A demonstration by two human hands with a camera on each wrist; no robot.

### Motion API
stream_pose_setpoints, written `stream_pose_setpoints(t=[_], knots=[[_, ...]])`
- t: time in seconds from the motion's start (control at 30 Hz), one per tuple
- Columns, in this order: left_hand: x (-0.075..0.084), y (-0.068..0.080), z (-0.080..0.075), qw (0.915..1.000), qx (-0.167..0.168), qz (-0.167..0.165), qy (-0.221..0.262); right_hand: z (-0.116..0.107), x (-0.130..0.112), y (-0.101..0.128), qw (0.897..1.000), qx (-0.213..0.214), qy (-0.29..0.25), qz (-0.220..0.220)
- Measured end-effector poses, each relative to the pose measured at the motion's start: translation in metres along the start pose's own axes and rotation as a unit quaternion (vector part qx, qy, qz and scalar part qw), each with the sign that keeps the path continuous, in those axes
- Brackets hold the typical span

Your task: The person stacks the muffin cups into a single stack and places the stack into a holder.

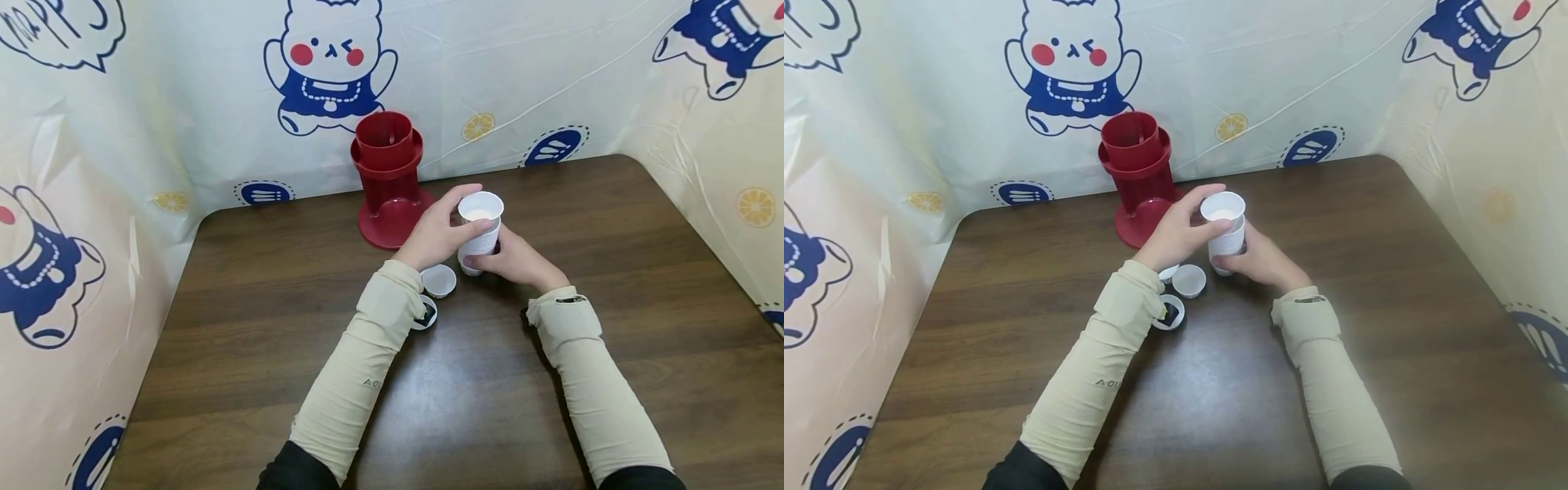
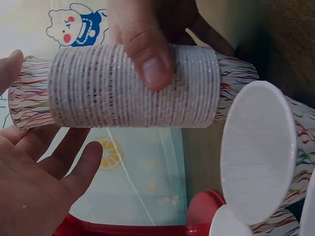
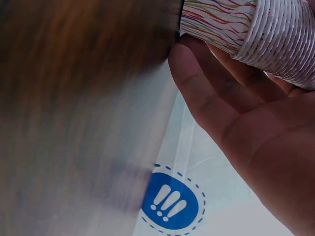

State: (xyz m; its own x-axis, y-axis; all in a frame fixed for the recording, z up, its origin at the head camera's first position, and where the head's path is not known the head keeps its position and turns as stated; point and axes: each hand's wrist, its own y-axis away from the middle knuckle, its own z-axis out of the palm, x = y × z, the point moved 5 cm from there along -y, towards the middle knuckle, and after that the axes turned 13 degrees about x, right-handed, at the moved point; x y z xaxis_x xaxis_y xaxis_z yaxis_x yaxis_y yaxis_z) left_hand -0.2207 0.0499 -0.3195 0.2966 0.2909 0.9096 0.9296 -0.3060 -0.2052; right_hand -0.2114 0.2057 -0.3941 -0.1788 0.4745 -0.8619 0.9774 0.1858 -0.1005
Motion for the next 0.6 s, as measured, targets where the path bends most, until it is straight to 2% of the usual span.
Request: stream_pose_setpoints(t=[0.27, 0.6], knots=[[-0.006, 0.002, 0.003, 0.9996, -0.010, -0.021, -0.017, 0.000, -0.001, -0.001, 1.000, 0.003, 0.009, 0.006], [-0.016, 0.007, 0.009, 0.9955, -0.060, -0.046, -0.058, -0.001, -0.002, 0.000, 1.000, 0.006, 0.023, 0.009]])
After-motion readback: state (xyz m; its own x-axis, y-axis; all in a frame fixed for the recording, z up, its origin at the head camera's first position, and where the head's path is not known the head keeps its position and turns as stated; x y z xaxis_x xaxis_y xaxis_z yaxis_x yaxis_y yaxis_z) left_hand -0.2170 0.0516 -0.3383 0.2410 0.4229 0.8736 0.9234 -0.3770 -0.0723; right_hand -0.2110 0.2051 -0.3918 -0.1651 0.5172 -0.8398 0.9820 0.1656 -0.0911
